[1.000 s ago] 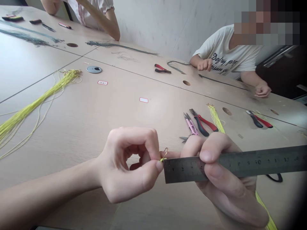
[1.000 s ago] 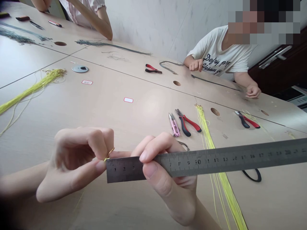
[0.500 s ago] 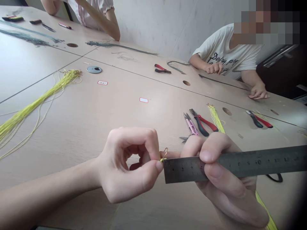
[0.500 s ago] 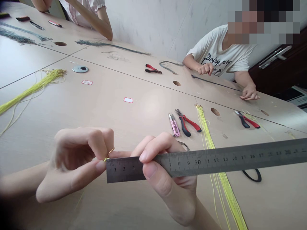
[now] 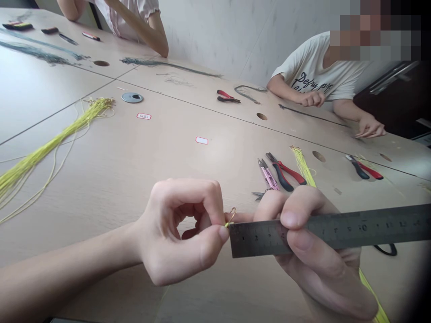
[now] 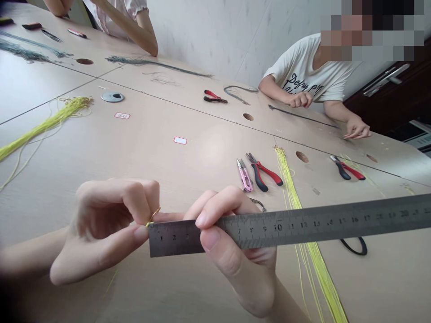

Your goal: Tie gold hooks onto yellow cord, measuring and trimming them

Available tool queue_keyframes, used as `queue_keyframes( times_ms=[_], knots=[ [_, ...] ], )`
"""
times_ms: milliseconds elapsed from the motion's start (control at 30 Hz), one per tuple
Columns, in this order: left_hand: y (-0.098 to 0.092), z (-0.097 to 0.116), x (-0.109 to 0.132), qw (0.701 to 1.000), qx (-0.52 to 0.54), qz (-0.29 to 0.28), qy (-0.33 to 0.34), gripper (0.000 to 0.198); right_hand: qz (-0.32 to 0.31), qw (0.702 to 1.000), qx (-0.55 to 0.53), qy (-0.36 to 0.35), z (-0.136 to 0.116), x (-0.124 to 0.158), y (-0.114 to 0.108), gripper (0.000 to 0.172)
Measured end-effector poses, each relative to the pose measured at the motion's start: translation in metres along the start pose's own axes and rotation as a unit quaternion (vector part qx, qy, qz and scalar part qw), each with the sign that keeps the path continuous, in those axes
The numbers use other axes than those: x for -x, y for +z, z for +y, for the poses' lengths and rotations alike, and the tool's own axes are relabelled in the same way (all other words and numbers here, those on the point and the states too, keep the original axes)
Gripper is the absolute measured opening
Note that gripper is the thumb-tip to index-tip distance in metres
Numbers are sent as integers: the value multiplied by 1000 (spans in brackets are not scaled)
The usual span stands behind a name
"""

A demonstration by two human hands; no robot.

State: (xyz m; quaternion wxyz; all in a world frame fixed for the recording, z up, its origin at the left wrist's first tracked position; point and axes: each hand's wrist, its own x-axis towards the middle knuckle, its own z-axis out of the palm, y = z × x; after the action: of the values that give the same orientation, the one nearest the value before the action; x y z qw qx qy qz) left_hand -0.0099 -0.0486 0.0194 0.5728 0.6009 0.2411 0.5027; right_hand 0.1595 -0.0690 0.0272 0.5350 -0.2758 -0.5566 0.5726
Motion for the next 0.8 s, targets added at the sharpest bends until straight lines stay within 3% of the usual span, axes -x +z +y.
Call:
queue_keyframes(
  times_ms=[667,800],
  knots=[
    [0,1,0,1000,-4,1,-3,23,8,1000,18,-5,1,-1,0,11],
    [-1,0,1,1000,-9,0,2,23,-32,999,35,9,-1,-1,-3,13]
  ],
)
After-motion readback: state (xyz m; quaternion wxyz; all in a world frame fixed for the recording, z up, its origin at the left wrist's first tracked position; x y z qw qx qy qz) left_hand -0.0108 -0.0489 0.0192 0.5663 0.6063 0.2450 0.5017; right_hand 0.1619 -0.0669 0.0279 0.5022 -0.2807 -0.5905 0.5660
